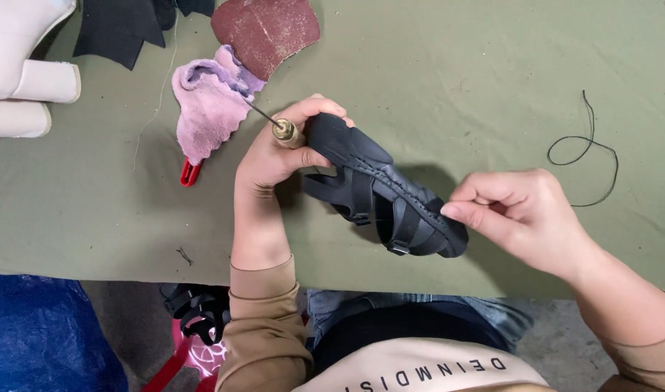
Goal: The person stitches a black sandal using a stitching awl and thread, pulling the thread through the sole and leather straps to secure them.
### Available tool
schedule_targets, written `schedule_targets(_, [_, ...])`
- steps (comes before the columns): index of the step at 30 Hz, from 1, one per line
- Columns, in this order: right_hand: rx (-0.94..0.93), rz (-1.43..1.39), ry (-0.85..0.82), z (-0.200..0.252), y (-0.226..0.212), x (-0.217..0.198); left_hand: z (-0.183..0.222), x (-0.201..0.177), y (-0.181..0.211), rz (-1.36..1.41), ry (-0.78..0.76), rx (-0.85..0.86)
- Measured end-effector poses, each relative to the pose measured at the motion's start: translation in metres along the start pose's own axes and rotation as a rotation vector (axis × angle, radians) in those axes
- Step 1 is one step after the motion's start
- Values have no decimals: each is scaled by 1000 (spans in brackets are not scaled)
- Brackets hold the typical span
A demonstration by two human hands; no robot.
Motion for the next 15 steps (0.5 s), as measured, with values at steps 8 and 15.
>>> schedule_targets(8, [24, -181, 268, 8, 26, -23, -2, 0, 3, -95, -29, 31])
schedule_targets(15, [76, -387, 517, 29, 53, -26, -5, 0, 3, -138, 9, 0])
Point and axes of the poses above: each hand's wrist, its own z-axis away from the middle knuckle, its own x-axis out of the palm, y = z × x, the point moved 10 cm from there along -z, towards the middle knuckle, and after that the axes turned 15 degrees about x, right-handed, at the moved point
